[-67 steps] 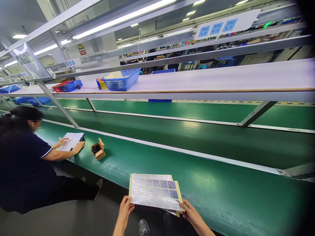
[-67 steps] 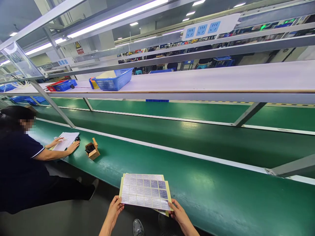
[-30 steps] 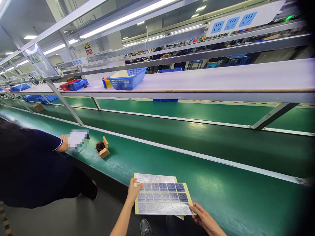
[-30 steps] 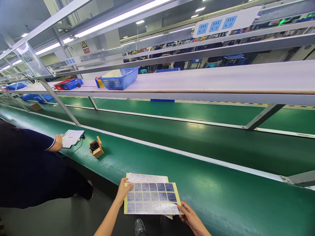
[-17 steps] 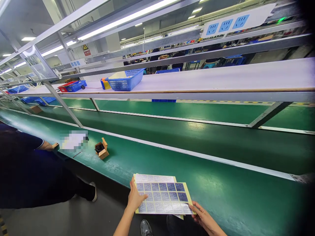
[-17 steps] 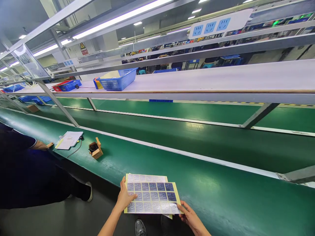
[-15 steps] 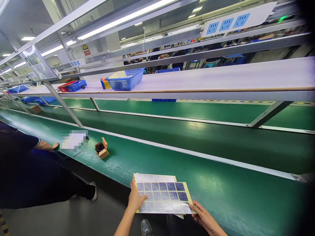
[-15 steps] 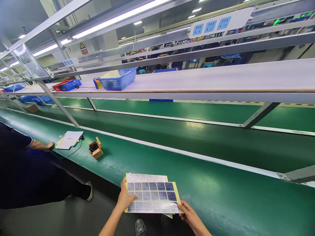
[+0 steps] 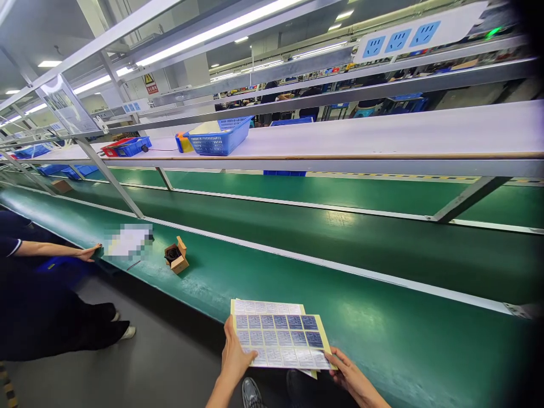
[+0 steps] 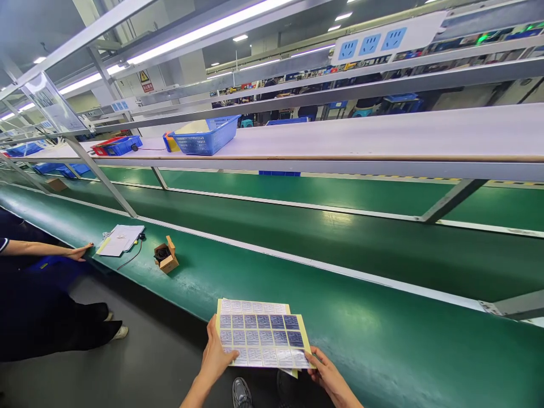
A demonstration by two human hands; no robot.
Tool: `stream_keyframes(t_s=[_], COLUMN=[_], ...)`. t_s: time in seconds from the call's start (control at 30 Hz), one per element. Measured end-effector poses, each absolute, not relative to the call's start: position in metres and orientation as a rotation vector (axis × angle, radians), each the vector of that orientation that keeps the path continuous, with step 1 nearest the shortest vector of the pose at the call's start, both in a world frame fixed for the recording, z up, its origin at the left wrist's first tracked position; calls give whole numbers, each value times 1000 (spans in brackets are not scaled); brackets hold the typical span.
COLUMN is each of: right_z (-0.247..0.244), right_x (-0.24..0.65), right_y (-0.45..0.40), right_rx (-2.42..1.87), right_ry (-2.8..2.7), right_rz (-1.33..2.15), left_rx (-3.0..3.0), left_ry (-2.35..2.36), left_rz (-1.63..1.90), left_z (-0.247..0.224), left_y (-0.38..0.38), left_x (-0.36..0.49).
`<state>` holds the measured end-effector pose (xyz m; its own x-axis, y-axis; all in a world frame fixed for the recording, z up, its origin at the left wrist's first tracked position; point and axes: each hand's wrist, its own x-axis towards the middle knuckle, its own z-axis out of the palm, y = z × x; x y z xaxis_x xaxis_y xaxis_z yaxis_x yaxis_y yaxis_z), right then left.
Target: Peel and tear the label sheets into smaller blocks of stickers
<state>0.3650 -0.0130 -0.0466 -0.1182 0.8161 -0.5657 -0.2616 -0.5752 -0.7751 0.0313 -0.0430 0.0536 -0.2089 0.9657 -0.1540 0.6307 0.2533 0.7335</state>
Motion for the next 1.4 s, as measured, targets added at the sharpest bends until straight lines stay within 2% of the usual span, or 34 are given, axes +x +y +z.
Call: stream_keyframes(t_s=[0.83,1.03,1.4], right_z=[-35,-34,-21], right_x=[363,362,358], right_y=[-17,-18,-16], right_rx=[-1401,-1414,-1392], right_ry=[-678,-707,-754], right_rz=[1768,1761,1782], left_rx=[1429,1588,1828], left_ry=[1948,2131,1761], left_rz=[644,653,754], left_z=[53,50,78], left_y=[-42,-37,-8], left_x=[30,26,37])
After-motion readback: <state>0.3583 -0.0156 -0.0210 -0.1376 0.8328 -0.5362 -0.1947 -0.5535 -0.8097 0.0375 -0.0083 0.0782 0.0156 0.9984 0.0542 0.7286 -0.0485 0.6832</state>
